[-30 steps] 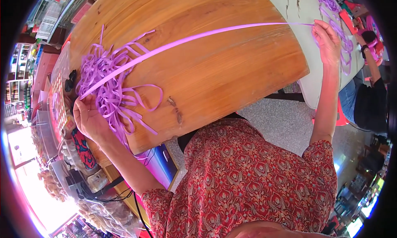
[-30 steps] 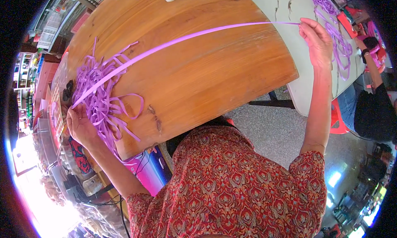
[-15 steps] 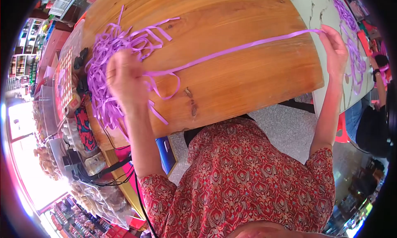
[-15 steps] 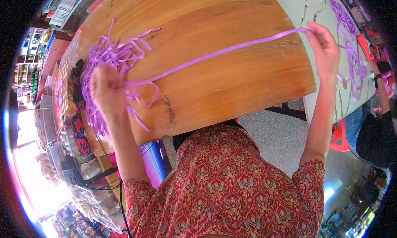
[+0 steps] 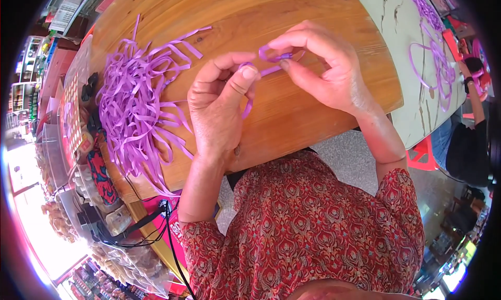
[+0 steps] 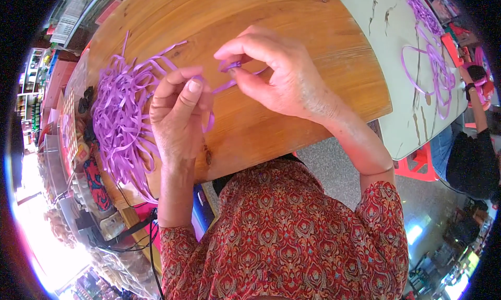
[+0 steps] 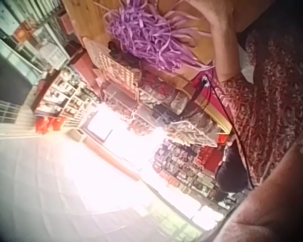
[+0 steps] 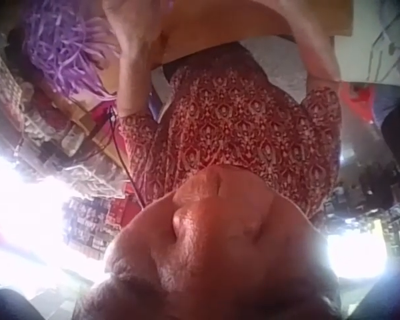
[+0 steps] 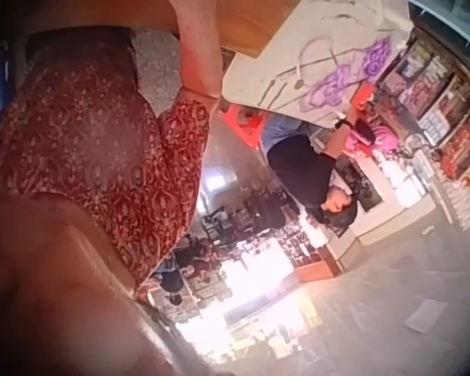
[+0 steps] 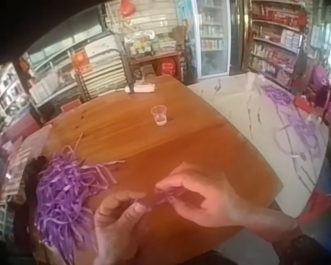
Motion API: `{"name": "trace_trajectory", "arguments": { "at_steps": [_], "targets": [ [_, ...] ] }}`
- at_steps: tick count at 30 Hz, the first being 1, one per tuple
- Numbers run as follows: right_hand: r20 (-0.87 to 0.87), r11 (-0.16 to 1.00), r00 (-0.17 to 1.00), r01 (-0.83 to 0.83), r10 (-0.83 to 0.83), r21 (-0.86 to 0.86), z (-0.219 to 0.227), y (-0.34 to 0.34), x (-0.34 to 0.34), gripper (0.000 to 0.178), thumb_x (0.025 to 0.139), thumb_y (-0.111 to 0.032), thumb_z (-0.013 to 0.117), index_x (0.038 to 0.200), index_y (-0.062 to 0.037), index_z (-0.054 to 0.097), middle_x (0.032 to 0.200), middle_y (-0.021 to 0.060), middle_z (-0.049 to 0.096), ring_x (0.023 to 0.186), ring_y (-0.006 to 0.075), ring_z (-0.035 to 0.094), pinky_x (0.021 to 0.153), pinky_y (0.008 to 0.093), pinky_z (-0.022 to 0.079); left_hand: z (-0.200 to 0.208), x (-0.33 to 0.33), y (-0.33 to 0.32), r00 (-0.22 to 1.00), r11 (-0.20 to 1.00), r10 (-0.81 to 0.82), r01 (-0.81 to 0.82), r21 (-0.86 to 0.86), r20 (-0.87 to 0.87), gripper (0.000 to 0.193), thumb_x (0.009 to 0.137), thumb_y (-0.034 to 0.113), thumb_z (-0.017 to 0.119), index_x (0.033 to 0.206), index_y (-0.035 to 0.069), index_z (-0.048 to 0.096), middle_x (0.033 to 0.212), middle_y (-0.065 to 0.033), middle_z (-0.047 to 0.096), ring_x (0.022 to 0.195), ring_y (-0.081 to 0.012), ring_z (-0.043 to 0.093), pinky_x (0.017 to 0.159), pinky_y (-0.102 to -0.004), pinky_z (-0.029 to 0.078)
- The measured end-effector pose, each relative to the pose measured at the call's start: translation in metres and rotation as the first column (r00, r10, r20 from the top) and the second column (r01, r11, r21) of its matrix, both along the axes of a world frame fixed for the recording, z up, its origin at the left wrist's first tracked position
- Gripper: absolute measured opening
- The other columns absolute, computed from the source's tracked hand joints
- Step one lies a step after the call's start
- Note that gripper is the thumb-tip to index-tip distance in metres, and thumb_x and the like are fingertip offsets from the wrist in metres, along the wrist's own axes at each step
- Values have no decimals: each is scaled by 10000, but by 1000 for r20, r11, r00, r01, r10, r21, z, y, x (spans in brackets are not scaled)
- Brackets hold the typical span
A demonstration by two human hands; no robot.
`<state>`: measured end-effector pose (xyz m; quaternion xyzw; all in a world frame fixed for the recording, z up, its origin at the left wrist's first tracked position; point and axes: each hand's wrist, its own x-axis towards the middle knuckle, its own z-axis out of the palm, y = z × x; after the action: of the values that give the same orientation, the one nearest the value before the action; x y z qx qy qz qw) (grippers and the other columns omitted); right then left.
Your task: The person ties knots in purple ribbons by hand, picking up one ribbon at a time from a pile on a wooden table. They pull each ribbon taut and form a knot before setting it back down.
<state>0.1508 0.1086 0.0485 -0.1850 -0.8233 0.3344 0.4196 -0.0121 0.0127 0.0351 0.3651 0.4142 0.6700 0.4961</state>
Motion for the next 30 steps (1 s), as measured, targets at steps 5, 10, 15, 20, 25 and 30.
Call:
{"name": "trace_trajectory", "arguments": {
  "at_steps": [5,10,15,20,25,30],
  "targets": [
    [5,991,994,-110,110,-73,0,2,-11,354,750,121,593,1076,-18,587,907,67,608,841,143,605,716,251,502,-2,8,11,988,988,94,-77,137,-122,239,847,-36,575,1082,9,572,917,-40,612,773,-64,553,656,-184,460],
    [-89,941,980,-196,178,-277,-7,10,-15,454,787,87,613,1216,-18,505,910,63,603,863,123,594,734,242,510,-7,4,15,943,969,123,-47,242,-310,292,825,-115,557,1099,-12,550,993,-60,598,921,-99,574,837,-230,472],
    [-90,911,982,-189,168,-367,-9,13,-18,462,794,48,632,1230,0,485,903,76,610,843,119,599,741,233,511,-13,2,16,941,973,94,-17,232,-325,268,825,-113,560,1078,-23,556,1006,-69,585,890,-109,585,810,-234,481],
    [-235,754,955,-288,180,-591,-14,14,-19,268,820,-4,628,1079,7,560,891,82,616,819,123,604,716,244,520,-15,6,15,953,968,118,-47,248,-280,238,821,-110,570,1043,-23,568,953,-62,599,867,-115,593,798,-236,486],
    [-368,700,918,-360,147,-617,-20,5,-23,163,818,-5,632,968,21,575,916,97,611,827,134,605,719,249,517,-16,10,13,992,974,101,-84,212,-73,192,837,-76,574,1016,-9,595,903,-44,624,840,-98,590,738,-213,480],
    [-262,952,959,-176,108,-251,-23,4,-22,111,824,4,631,920,33,584,879,94,631,796,121,617,673,221,513,-19,9,13,995,988,103,-103,118,9,118,881,13,566,973,5,640,896,-19,630,737,-48,526,633,-178,416]
  ]
}}
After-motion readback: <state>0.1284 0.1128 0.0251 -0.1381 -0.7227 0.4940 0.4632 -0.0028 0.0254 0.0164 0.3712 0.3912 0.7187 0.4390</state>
